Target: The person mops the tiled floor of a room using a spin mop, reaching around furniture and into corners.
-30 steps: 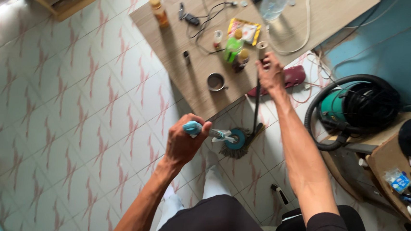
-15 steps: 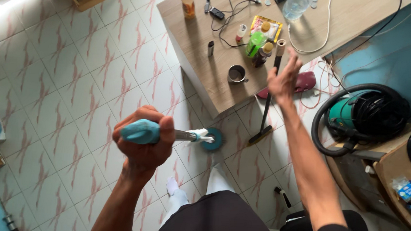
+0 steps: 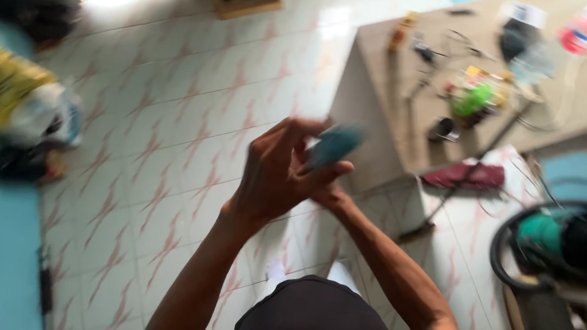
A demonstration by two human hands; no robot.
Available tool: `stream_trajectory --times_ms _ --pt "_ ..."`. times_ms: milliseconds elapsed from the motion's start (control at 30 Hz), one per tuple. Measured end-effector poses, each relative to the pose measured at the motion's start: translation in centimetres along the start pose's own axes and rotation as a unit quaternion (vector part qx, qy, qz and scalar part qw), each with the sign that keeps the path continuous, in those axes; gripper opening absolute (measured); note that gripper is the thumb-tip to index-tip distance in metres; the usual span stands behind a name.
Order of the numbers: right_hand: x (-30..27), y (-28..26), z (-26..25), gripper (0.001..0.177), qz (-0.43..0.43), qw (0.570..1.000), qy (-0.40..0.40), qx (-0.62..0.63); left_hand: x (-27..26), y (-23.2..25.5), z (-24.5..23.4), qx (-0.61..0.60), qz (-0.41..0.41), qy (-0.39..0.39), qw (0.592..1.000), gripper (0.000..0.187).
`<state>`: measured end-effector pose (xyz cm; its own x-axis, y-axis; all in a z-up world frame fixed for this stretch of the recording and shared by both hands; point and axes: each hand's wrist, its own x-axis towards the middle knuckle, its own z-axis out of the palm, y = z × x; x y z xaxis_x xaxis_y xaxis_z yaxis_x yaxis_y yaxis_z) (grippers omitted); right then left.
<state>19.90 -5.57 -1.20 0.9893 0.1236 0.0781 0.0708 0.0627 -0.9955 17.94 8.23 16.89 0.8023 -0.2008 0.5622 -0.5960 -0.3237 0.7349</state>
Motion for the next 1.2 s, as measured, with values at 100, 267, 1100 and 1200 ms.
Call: stream_trajectory --times_ms 100,267,1100,1200 --pt "2.0 -0.4 2.8 0.032 -0.041 0.991 0.036 0.123 -5.6 -5.1 -4.9 0.004 -0.077 0.036 0.996 0.048" --pt "2.7 -11.0 3.1 0.042 -0.115 0.952 -0.08 0.272 -20.0 -23.7 -7.1 0.206 -0.347 -0.021 0.915 0.089" --pt "29.8 -18.3 -3.4 0.043 -0.19 0.938 0.085 0.276 -6.1 -58.8 -14.5 0.296 -0.213 -0.238 0.9 0.023" --pt "30.4 -16.5 -5.1 0.06 -0.232 0.899 0.149 0.341 -1.6 -63.7 -13.0 0.289 -0.24 -0.385 0.843 0.034"
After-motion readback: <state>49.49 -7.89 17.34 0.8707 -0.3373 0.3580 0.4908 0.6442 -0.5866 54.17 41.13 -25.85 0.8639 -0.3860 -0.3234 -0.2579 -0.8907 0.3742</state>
